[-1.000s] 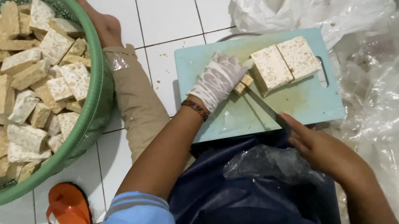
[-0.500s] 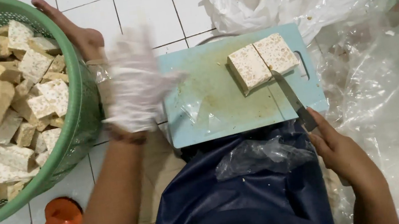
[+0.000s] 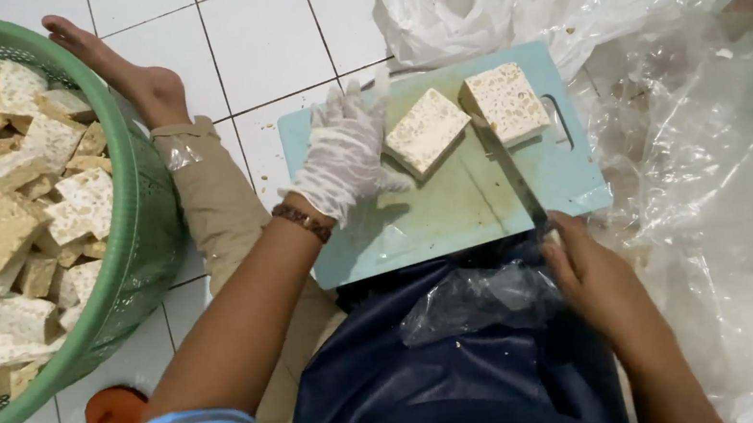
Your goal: Cutting large blocks of tempeh into smaller rectangular pieces using a knife on a cutting board.
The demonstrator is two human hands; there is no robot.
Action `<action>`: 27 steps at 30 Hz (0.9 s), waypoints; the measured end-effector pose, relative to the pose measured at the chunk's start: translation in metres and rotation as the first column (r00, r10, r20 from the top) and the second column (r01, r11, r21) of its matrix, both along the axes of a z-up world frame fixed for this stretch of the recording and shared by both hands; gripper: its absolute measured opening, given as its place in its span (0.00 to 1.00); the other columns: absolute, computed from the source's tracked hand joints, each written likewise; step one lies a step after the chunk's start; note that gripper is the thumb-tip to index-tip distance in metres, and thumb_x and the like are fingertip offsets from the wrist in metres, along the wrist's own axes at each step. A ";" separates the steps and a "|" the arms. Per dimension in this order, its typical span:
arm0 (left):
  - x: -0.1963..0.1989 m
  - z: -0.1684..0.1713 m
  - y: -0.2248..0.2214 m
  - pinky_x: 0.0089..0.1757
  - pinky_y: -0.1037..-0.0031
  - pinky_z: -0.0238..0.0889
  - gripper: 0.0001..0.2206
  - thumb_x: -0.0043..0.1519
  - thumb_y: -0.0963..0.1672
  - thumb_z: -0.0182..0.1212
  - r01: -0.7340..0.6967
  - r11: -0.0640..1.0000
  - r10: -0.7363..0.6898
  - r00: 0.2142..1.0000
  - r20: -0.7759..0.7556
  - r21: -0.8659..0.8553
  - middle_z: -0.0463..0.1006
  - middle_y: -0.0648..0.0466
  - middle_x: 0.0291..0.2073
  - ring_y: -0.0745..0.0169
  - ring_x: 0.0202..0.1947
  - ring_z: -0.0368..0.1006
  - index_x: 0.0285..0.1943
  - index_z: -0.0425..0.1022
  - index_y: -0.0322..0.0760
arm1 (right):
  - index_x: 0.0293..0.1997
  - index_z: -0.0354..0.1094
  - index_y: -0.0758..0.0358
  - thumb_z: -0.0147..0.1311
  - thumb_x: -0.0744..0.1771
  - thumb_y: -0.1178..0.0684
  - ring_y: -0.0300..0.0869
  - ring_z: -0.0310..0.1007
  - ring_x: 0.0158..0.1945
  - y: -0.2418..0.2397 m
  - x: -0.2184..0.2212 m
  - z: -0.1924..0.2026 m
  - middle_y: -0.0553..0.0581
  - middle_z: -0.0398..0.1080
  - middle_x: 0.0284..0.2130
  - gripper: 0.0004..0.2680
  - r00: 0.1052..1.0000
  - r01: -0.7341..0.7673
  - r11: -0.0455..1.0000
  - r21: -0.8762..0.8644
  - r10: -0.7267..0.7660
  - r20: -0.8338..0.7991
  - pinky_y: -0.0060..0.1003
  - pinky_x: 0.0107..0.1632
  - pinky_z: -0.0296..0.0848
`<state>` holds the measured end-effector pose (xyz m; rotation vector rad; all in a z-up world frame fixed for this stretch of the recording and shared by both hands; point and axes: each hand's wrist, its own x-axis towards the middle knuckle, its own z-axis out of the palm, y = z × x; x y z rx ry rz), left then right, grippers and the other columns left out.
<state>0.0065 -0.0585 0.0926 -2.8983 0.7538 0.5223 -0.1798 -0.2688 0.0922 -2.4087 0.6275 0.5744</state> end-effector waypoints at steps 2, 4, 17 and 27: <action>-0.018 0.002 0.005 0.62 0.43 0.27 0.58 0.38 0.69 0.61 -0.225 0.943 0.222 0.974 -0.037 -0.244 0.48 0.38 0.69 0.35 0.70 0.37 0.73 0.44 0.41 | 0.69 0.46 0.46 0.39 0.68 0.45 0.63 0.67 0.54 0.023 0.017 0.005 0.69 0.69 0.49 0.20 0.984 -0.146 0.988 -0.047 0.150 0.095 0.57 0.55 0.65; -0.019 -0.020 -0.008 0.61 0.43 0.30 0.53 0.43 0.66 0.60 -0.277 0.923 0.265 0.961 -0.082 -0.266 0.51 0.38 0.67 0.37 0.69 0.40 0.73 0.45 0.39 | 0.70 0.44 0.45 0.38 0.68 0.46 0.63 0.67 0.54 0.034 0.030 0.008 0.70 0.68 0.50 0.20 0.971 -0.191 0.980 -0.057 0.197 0.136 0.57 0.55 0.65; -0.011 -0.068 -0.005 0.63 0.44 0.31 0.41 0.49 0.57 0.63 -0.251 0.907 0.251 0.967 -0.045 -0.339 0.64 0.46 0.55 0.47 0.62 0.54 0.68 0.52 0.41 | 0.73 0.35 0.40 0.32 0.69 0.49 0.61 0.71 0.49 0.048 0.057 -0.009 0.65 0.70 0.48 0.21 0.924 -0.352 0.921 -0.164 0.370 0.093 0.54 0.49 0.70; -0.003 -0.070 -0.027 0.61 0.44 0.37 0.45 0.47 0.59 0.65 -0.262 0.900 0.281 0.960 0.005 -0.348 0.61 0.45 0.55 0.44 0.62 0.53 0.69 0.50 0.37 | 0.73 0.30 0.45 0.33 0.69 0.56 0.67 0.71 0.45 0.055 0.068 -0.026 0.76 0.71 0.41 0.23 0.913 -0.392 0.913 -0.113 0.401 0.071 0.57 0.47 0.69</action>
